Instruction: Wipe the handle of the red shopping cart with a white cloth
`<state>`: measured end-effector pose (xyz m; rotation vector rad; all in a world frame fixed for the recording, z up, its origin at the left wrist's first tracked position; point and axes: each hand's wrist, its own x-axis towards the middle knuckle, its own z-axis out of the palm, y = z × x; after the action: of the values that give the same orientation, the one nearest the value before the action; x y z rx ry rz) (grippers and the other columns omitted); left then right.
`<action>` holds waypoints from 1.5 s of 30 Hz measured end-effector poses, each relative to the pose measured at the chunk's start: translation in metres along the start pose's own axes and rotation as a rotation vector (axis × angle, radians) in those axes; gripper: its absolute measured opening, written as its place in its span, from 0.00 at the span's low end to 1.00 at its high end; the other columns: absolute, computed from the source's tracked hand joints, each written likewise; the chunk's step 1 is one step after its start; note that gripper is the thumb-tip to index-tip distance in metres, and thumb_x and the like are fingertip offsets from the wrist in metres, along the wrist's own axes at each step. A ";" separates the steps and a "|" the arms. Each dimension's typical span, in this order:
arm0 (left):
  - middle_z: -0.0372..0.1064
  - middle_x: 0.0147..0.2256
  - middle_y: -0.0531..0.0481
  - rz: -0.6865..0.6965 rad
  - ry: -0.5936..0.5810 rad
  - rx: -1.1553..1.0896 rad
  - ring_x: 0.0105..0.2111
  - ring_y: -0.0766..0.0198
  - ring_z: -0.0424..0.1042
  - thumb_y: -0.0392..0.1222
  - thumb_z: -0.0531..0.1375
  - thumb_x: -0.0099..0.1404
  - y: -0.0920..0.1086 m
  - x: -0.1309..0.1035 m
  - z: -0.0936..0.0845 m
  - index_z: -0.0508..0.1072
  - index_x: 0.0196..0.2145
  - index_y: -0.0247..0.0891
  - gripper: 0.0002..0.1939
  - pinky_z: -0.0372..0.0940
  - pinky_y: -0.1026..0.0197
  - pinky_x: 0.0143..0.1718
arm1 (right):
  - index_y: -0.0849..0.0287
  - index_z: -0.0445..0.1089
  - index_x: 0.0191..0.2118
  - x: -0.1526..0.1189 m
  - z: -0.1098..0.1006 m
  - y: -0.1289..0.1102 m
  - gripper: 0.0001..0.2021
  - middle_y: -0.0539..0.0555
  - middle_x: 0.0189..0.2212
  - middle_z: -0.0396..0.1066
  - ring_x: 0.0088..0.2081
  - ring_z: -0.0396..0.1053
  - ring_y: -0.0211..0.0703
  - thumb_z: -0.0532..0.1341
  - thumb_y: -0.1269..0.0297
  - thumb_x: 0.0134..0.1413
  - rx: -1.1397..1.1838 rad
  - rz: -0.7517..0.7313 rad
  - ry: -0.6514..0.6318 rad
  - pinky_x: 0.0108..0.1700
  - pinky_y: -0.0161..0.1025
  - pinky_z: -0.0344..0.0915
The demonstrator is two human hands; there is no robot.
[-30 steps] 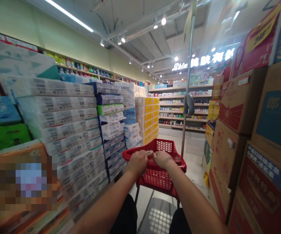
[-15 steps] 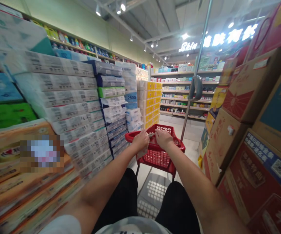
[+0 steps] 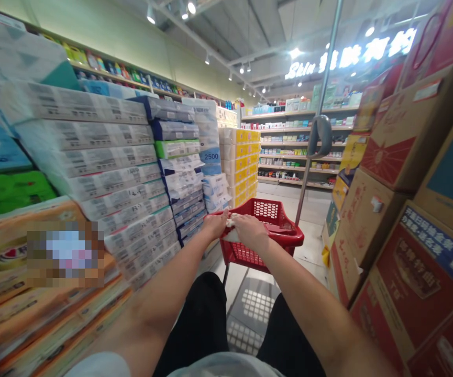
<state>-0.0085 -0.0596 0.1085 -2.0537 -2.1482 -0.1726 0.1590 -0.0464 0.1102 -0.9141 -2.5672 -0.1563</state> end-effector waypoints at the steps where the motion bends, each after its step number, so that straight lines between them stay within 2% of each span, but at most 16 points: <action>1: 0.73 0.46 0.40 0.012 0.013 0.015 0.46 0.52 0.73 0.44 0.47 0.72 0.001 0.000 0.001 0.56 0.62 0.41 0.22 0.61 0.52 0.46 | 0.60 0.67 0.51 -0.004 -0.002 0.004 0.16 0.58 0.47 0.71 0.49 0.66 0.44 0.48 0.68 0.64 0.001 0.060 0.001 0.54 0.40 0.57; 4: 0.75 0.43 0.40 0.013 0.079 0.046 0.42 0.53 0.74 0.44 0.42 0.73 0.005 0.001 0.005 0.67 0.54 0.39 0.20 0.61 0.52 0.45 | 0.61 0.67 0.52 -0.023 -0.004 0.013 0.18 0.61 0.47 0.71 0.49 0.66 0.48 0.46 0.62 0.66 -0.045 0.175 0.072 0.53 0.43 0.58; 7: 0.75 0.39 0.36 -0.066 0.120 0.041 0.41 0.53 0.74 0.42 0.38 0.73 0.010 -0.001 0.007 0.75 0.42 0.32 0.26 0.60 0.52 0.45 | 0.59 0.62 0.58 -0.040 0.000 0.016 0.21 0.60 0.57 0.63 0.57 0.59 0.51 0.46 0.58 0.66 -0.071 0.020 0.162 0.58 0.46 0.54; 9: 0.75 0.38 0.35 -0.092 0.138 0.027 0.42 0.54 0.74 0.43 0.38 0.73 0.012 -0.002 0.008 0.76 0.40 0.30 0.28 0.59 0.52 0.45 | 0.58 0.61 0.60 -0.046 0.002 0.017 0.22 0.59 0.59 0.61 0.58 0.57 0.51 0.46 0.58 0.66 -0.074 -0.001 0.165 0.58 0.47 0.54; 13: 0.76 0.37 0.37 -0.073 0.163 0.008 0.41 0.55 0.73 0.43 0.38 0.73 0.015 -0.003 0.009 0.77 0.39 0.30 0.29 0.58 0.52 0.45 | 0.61 0.62 0.59 -0.048 0.006 0.014 0.23 0.61 0.56 0.64 0.52 0.63 0.51 0.41 0.59 0.67 -0.095 0.248 0.137 0.54 0.46 0.59; 18: 0.75 0.37 0.35 -0.098 0.230 -0.006 0.41 0.55 0.73 0.43 0.37 0.73 0.013 -0.002 0.013 0.77 0.36 0.27 0.31 0.57 0.52 0.45 | 0.58 0.59 0.61 -0.048 0.009 0.005 0.22 0.60 0.61 0.58 0.59 0.54 0.56 0.46 0.60 0.66 -0.158 0.104 0.200 0.59 0.51 0.51; 23: 0.75 0.37 0.35 -0.032 0.192 0.038 0.41 0.53 0.73 0.42 0.38 0.73 0.008 0.000 0.012 0.77 0.37 0.29 0.29 0.58 0.51 0.44 | 0.58 0.62 0.58 -0.039 -0.001 0.003 0.23 0.60 0.52 0.68 0.47 0.67 0.49 0.39 0.58 0.68 -0.087 0.394 0.054 0.50 0.45 0.61; 24: 0.75 0.38 0.35 -0.019 0.181 0.046 0.41 0.53 0.73 0.41 0.39 0.72 0.008 0.000 0.011 0.77 0.38 0.30 0.27 0.58 0.51 0.44 | 0.58 0.62 0.58 -0.039 -0.001 0.003 0.23 0.60 0.52 0.67 0.47 0.66 0.50 0.39 0.58 0.68 -0.107 0.392 0.052 0.50 0.46 0.61; 27: 0.75 0.39 0.36 -0.008 0.162 0.048 0.42 0.53 0.73 0.41 0.39 0.72 0.007 0.000 0.009 0.76 0.41 0.31 0.26 0.58 0.51 0.44 | 0.59 0.59 0.61 -0.043 0.003 0.003 0.23 0.62 0.58 0.61 0.55 0.60 0.55 0.42 0.59 0.67 -0.189 0.198 0.150 0.56 0.50 0.55; 29: 0.75 0.39 0.36 -0.018 0.157 0.050 0.43 0.53 0.73 0.41 0.38 0.72 0.008 -0.001 0.007 0.76 0.41 0.31 0.27 0.58 0.50 0.44 | 0.59 0.59 0.62 -0.043 0.005 0.004 0.23 0.61 0.59 0.60 0.55 0.59 0.55 0.43 0.59 0.67 -0.195 0.129 0.169 0.56 0.49 0.55; 33: 0.75 0.39 0.37 -0.016 0.125 0.086 0.43 0.52 0.73 0.40 0.39 0.72 0.009 -0.003 0.004 0.76 0.42 0.32 0.26 0.59 0.50 0.44 | 0.58 0.63 0.57 -0.037 0.003 0.006 0.22 0.60 0.48 0.70 0.43 0.68 0.48 0.42 0.58 0.68 -0.158 0.356 0.083 0.46 0.45 0.64; 34: 0.75 0.39 0.38 -0.010 0.120 0.093 0.43 0.51 0.73 0.40 0.39 0.72 0.010 -0.004 0.004 0.75 0.42 0.32 0.25 0.59 0.50 0.44 | 0.58 0.64 0.57 -0.035 0.003 0.006 0.21 0.59 0.47 0.70 0.42 0.69 0.48 0.42 0.58 0.68 -0.167 0.360 0.091 0.46 0.45 0.64; 38: 0.75 0.38 0.38 0.014 0.146 0.110 0.42 0.51 0.73 0.40 0.40 0.72 0.008 -0.004 0.004 0.75 0.42 0.33 0.24 0.59 0.50 0.42 | 0.57 0.61 0.60 -0.037 0.004 0.006 0.21 0.60 0.55 0.65 0.53 0.63 0.50 0.45 0.59 0.67 -0.215 0.083 0.217 0.54 0.46 0.60; 39: 0.75 0.38 0.38 0.013 0.151 0.113 0.41 0.51 0.73 0.40 0.40 0.72 0.008 -0.004 0.005 0.75 0.41 0.33 0.24 0.60 0.51 0.42 | 0.56 0.60 0.61 -0.038 0.003 0.006 0.21 0.59 0.56 0.64 0.53 0.63 0.49 0.45 0.59 0.67 -0.208 0.068 0.219 0.53 0.45 0.60; 43: 0.76 0.37 0.38 0.006 0.143 0.114 0.41 0.52 0.74 0.40 0.40 0.72 0.007 -0.003 0.005 0.75 0.41 0.33 0.24 0.60 0.50 0.42 | 0.54 0.64 0.56 -0.034 -0.003 0.007 0.20 0.56 0.48 0.71 0.41 0.70 0.45 0.42 0.57 0.68 -0.155 0.342 0.070 0.41 0.41 0.67; 45: 0.75 0.38 0.38 0.000 0.139 0.108 0.42 0.52 0.73 0.40 0.40 0.72 0.008 -0.003 0.006 0.76 0.40 0.32 0.25 0.59 0.50 0.43 | 0.54 0.64 0.57 -0.035 -0.002 0.009 0.21 0.56 0.49 0.71 0.39 0.70 0.44 0.41 0.57 0.68 -0.176 0.391 0.051 0.40 0.41 0.67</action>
<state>-0.0007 -0.0609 0.1022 -1.9227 -2.0296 -0.1893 0.1899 -0.0605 0.0976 -1.4358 -2.3017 -0.2890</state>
